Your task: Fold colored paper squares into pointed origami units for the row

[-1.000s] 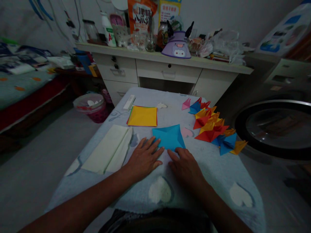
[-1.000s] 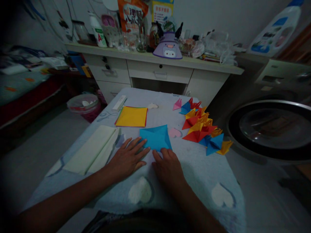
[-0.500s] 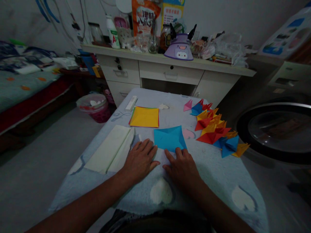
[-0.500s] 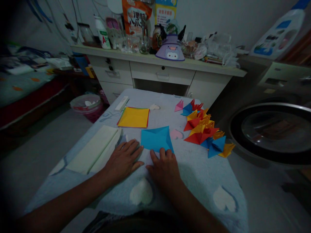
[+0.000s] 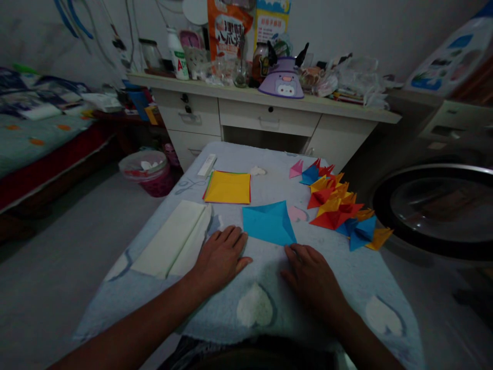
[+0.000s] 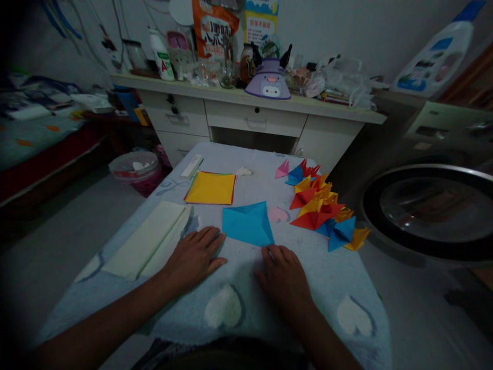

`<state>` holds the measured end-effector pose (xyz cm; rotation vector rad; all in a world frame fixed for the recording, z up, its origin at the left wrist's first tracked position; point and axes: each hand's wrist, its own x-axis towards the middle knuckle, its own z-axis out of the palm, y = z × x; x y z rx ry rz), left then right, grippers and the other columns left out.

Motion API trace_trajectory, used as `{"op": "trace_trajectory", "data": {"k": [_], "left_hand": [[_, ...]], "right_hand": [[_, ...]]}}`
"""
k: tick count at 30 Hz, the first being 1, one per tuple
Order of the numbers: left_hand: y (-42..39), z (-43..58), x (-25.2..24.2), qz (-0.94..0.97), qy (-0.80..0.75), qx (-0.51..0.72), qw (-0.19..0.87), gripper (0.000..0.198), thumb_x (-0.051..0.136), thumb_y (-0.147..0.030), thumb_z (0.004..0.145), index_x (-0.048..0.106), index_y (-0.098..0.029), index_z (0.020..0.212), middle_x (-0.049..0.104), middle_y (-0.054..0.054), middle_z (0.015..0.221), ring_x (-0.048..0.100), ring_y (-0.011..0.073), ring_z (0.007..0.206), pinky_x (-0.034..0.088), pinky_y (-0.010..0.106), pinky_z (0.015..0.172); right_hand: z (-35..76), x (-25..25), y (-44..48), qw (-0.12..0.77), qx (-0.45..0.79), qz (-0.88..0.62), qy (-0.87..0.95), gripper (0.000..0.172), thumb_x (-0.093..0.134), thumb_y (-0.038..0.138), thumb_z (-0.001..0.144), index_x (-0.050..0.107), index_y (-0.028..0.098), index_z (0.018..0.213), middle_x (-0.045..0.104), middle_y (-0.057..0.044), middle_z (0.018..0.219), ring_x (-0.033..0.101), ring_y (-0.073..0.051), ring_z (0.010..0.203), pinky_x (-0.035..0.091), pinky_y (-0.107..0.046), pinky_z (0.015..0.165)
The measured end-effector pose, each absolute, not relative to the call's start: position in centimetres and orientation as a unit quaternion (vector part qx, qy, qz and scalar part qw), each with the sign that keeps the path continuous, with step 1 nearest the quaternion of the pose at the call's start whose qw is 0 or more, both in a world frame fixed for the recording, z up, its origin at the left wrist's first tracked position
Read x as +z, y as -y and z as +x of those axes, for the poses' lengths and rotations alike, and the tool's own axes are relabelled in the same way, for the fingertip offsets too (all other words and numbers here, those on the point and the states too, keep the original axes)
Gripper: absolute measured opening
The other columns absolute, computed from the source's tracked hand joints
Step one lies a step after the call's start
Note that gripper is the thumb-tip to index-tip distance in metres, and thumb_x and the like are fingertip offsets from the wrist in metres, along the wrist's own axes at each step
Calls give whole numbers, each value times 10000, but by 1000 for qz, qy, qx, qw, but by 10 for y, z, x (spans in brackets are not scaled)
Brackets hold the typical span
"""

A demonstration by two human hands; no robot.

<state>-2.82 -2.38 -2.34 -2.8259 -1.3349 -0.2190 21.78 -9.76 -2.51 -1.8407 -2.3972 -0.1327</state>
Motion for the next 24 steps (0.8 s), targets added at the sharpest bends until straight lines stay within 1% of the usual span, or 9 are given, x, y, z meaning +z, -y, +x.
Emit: {"op": "trace_trajectory", "data": {"k": [5,10,13,15,17,18,19,22,24], "left_hand": [[24,-29,-24,-902,426,-73,-4,478,530,-476,895,530,-192,1280,552,134,1307,459,318,1236,400,465,953],[24,-29,-27,-899,432,-74,-12,498,533,-479,889,531,-176,1283,551,141,1313,460,323,1239,392,469,963],[23,-29,-27,-899,431,-74,-17,502,535,-472,885,522,-175,1289,542,141,1325,452,326,1249,388,475,973],[22,-29,-25,-897,434,-77,-24,489,557,-455,871,523,-183,1277,549,135,1312,465,324,1233,399,473,967],[20,-30,-19,-894,437,-82,-47,453,578,-416,858,533,-185,1245,574,126,1267,500,314,1192,421,464,951],[17,-30,-15,-895,433,-82,-68,410,581,-386,855,549,-183,1209,592,122,1236,528,304,1158,440,452,932],[14,-31,-11,-894,431,-85,-91,355,569,-351,861,561,-184,1174,609,117,1208,549,290,1134,450,439,931],[0,-31,-1,-864,466,-111,-156,294,474,-223,888,535,-173,1172,648,112,1146,604,252,1072,476,404,921],[-10,-29,2,-839,488,-146,-191,316,428,-170,885,503,-177,1192,645,110,1173,617,231,1069,487,384,917]], "right_hand": [[238,-31,110,70,-69,-613,784,395,581,368,882,609,182,1229,623,-118,1247,565,-284,1100,442,-465,955],[249,-34,118,71,-77,-612,784,404,573,372,879,606,178,1232,626,-123,1251,571,-293,1102,453,-472,940],[254,-33,116,91,-70,-618,778,358,546,334,891,622,177,1204,636,-122,1236,583,-286,1093,459,-465,939],[258,-27,112,99,-51,-626,772,292,529,275,888,659,173,1129,660,-118,1189,606,-269,1053,469,-441,926],[260,-18,106,100,-22,-634,767,222,510,220,879,695,175,994,693,-110,1095,630,-254,988,483,-414,886],[260,-13,102,99,-6,-638,764,207,494,203,881,698,178,907,706,-104,1024,639,-245,936,490,-401,857],[259,-8,97,104,1,-645,757,214,476,197,889,689,173,886,706,-105,979,636,-243,915,487,-400,848],[247,1,81,145,13,-627,765,193,473,195,891,661,168,927,690,-106,973,613,-247,922,477,-399,852],[234,0,69,178,5,-607,774,229,502,199,872,635,162,1054,674,-120,1062,588,-264,987,466,-409,872]]}}
